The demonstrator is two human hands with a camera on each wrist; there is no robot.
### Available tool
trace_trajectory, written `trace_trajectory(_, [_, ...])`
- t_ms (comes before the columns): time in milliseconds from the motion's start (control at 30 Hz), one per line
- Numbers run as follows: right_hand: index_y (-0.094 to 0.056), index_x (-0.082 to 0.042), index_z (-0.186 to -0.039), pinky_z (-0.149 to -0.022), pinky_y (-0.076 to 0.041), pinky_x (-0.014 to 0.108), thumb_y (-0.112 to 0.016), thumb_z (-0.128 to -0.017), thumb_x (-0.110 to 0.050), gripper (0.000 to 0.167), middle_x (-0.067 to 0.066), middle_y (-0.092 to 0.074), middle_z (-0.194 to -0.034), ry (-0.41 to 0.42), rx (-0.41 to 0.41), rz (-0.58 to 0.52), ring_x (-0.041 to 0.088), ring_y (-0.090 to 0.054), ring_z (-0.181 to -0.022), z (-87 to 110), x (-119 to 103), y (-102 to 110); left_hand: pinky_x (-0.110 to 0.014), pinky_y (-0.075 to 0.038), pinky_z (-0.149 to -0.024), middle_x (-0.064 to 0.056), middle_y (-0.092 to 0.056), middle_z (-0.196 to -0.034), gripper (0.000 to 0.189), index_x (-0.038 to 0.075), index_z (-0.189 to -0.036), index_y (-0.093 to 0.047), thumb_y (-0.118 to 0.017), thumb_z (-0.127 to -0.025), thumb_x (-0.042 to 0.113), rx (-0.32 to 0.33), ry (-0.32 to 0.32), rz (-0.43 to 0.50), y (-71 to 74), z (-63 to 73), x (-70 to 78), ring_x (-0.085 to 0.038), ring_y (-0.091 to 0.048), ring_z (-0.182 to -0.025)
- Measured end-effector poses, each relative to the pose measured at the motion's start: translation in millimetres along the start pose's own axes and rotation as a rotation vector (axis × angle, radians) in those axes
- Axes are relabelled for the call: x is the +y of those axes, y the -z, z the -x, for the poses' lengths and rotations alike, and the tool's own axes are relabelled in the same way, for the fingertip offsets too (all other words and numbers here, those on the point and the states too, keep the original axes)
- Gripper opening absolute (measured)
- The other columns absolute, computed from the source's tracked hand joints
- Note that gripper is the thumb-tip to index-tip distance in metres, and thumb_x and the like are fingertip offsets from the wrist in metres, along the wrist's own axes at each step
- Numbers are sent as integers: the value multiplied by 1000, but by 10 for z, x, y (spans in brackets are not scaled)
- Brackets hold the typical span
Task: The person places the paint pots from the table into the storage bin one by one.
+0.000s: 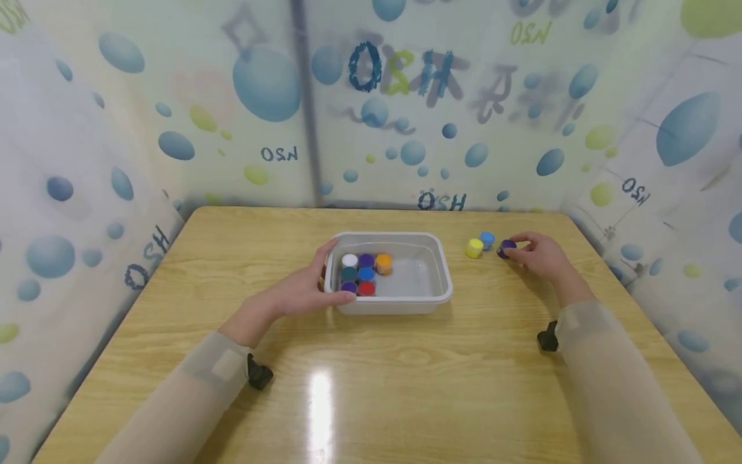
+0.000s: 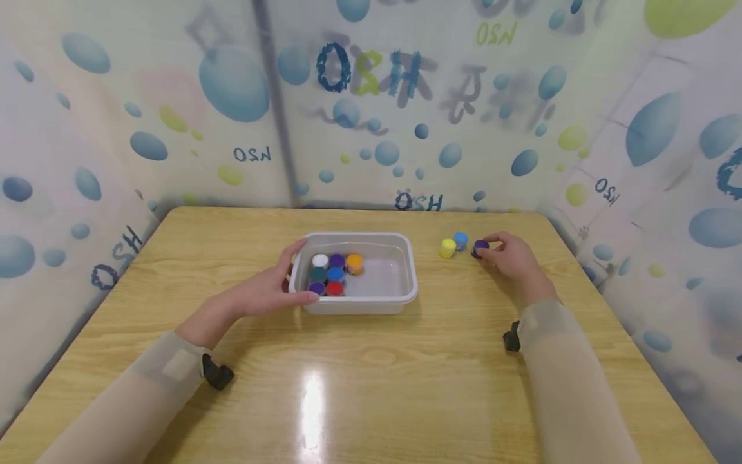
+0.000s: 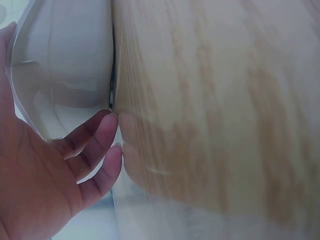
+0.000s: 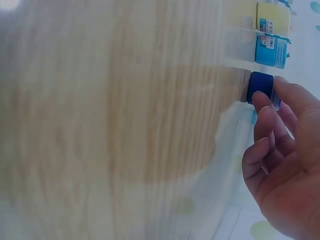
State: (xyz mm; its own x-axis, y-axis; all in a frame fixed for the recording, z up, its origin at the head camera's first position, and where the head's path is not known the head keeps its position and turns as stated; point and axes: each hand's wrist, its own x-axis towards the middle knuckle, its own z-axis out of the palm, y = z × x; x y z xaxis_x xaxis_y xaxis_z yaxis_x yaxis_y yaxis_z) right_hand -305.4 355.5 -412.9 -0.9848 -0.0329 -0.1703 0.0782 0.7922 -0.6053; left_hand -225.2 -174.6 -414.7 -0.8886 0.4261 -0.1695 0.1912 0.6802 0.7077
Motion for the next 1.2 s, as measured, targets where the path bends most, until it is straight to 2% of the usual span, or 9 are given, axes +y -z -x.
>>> trace_trajectory(133, [-54,2,-151,-71,-53,32,-69,-110,-38,59,16,-70,-107,11,-14,23,22,-66,-80,94,5,23,-54,-54,-106,-22,-65,-140,127,38,-175,13,-78,-93,71,-11,5,9,-16,-3,5,-30,-68,-116])
trace_trajectory(233, [-54,-1,-150,-72,-51,34,-68,-110,-43,60,20,-71,-111,45,11,26,26,-68,-83,154,-37,37,-54,-55,-106,-22,-65,-140,126,37,-175,13,-77,-93,70,-13,5,10,-16,5,11,-30,-68,-116])
trace_trajectory(400, [-56,-6,-149,-71,-48,36,-69,-108,-50,61,20,-73,-111,131,76,22,34,-67,-87,258,-225,74,-53,-55,-105,-22,-66,-138,126,36,-175,13,-77,-94,69,-7,-1,3,3,24,24,-29,-69,-115])
trace_trajectory(533, [-60,-9,-145,-69,-51,36,-72,-106,-49,57,17,-75,-109,192,93,12,38,-68,-86,353,-433,65,-52,-55,-105,-23,-66,-137,126,35,-176,13,-77,-94,68,-3,-5,1,12,31,24,-29,-69,-115])
trace_trajectory(700, [-63,-10,-140,-67,-54,33,-77,-104,-42,50,14,-77,-104,261,91,-10,35,-68,-81,473,-695,15,-53,-55,-105,-23,-65,-140,126,35,-176,13,-77,-94,69,0,-3,1,16,32,19,-30,-69,-115])
trace_trajectory(867, [-65,-7,-136,-65,-55,31,-78,-104,-34,44,13,-77,-99,329,63,-45,26,-67,-76,565,-959,-63,-54,-54,-106,-23,-59,-148,125,37,-175,12,-78,-94,67,3,-18,12,18,29,22,-31,-67,-117])
trace_trajectory(1000, [-67,-8,-133,-66,-53,30,-80,-103,-31,40,10,-76,-97,365,38,-73,19,-65,-74,615,-1136,-150,-54,-54,-106,-23,-59,-147,124,37,-175,12,-78,-95,67,0,-19,15,20,28,29,-31,-67,-117])
trace_trajectory(1200, [-70,-9,-127,-69,-51,30,-83,-100,-26,34,7,-76,-94,452,17,-79,21,-63,-78,609,-1318,-356,-54,-54,-107,-23,-60,-147,125,35,-175,12,-78,-95,66,-1,-23,17,23,23,46,-31,-68,-118])
